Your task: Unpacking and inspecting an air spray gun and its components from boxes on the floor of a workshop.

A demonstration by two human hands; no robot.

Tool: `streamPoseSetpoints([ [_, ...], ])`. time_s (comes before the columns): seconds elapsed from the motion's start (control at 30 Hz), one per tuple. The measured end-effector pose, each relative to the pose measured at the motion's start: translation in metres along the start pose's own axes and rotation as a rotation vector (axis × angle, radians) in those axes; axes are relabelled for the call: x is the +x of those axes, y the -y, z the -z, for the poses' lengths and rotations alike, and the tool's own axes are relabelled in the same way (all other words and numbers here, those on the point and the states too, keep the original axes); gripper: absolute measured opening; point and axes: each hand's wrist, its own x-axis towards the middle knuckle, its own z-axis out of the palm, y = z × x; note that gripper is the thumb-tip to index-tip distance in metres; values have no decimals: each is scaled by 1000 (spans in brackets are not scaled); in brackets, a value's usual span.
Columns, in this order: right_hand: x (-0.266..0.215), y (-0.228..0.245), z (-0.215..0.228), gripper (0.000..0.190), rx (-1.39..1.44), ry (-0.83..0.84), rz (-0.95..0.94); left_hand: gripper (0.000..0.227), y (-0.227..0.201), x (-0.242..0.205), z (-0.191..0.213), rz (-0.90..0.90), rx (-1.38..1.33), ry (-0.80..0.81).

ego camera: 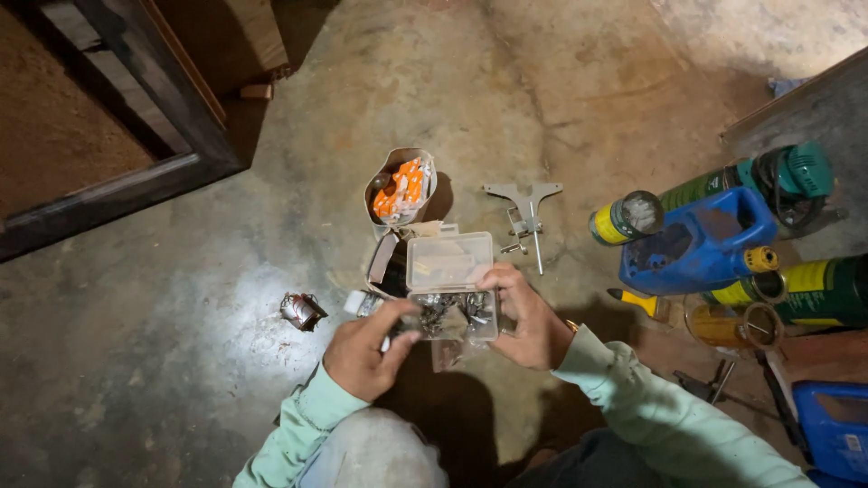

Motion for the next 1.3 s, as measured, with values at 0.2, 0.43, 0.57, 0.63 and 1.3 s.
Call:
streamPoseSetpoints([
  [0.2, -1, 5, -1, 68, 36, 46, 9, 21, 8, -10, -4, 218, -221, -265],
  [0.43, -3, 9, -3, 73, -159, 37, 75, 13, 39, -22, -22, 408, -528, -321],
  [0.57, -2, 11, -5, 75, -33, 95, 134, 17, 44, -22, -23, 436, -610, -255],
  [0.63, -1, 15, -6, 75, -72, 103, 151, 18, 42, -22, -21, 258, -548, -273],
  [1.3, -1, 6, -15, 78, -368, -14, 257, 28, 38, -30, -16, 293, -647, -181],
])
